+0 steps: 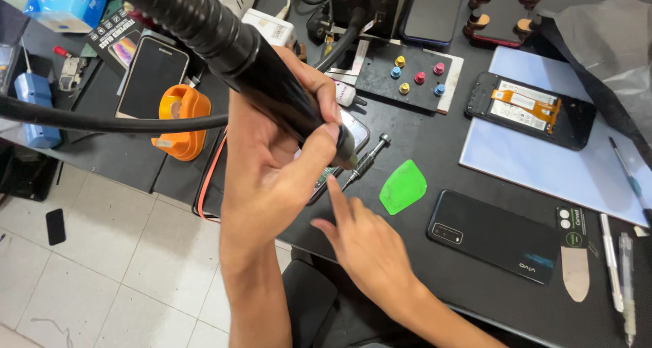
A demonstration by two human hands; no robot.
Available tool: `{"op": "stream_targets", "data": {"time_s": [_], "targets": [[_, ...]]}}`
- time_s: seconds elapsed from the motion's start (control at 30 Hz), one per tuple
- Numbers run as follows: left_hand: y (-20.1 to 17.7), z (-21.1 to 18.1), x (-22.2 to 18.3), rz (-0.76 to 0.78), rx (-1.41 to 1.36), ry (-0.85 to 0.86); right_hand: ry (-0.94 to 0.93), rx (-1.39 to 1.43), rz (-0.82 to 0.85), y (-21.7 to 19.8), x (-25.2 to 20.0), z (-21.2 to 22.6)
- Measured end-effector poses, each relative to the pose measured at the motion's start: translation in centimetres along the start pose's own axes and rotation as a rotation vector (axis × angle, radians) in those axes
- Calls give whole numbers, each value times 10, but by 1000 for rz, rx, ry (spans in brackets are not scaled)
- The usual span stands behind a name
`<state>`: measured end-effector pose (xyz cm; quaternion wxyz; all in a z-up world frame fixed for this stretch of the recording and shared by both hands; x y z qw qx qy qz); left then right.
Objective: The person uses a scraper and a heat gun to pry open the back cover of a smartphone on a workbench.
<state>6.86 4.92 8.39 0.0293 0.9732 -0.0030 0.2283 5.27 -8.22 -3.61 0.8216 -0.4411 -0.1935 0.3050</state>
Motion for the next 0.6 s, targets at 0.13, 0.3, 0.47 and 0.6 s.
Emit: {"op": "stream_targets", "data": {"time_s": [0.13, 0.3, 0.47, 0.6], "targets": [[14, 0, 3, 11, 10, -20, 97, -42, -24, -28, -49, -18], [55, 2, 1, 121, -98, -73, 390, -57, -337, -81, -123, -78], [113, 9, 7, 266, -68, -158, 748, -136, -422, -102, -181, -134], [147, 20, 2, 340, -73, -177, 707, -163, -445, -104, -193, -146]]}}
Point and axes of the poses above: each hand's wrist, its own x-axis towards the middle knuckle, its own y-axis out of the palm, z = x × y, the point moved 3 cm from there along x, towards the middle knuckle, and after that the axes turned 9 degrees about z, right-handed, at the moved point
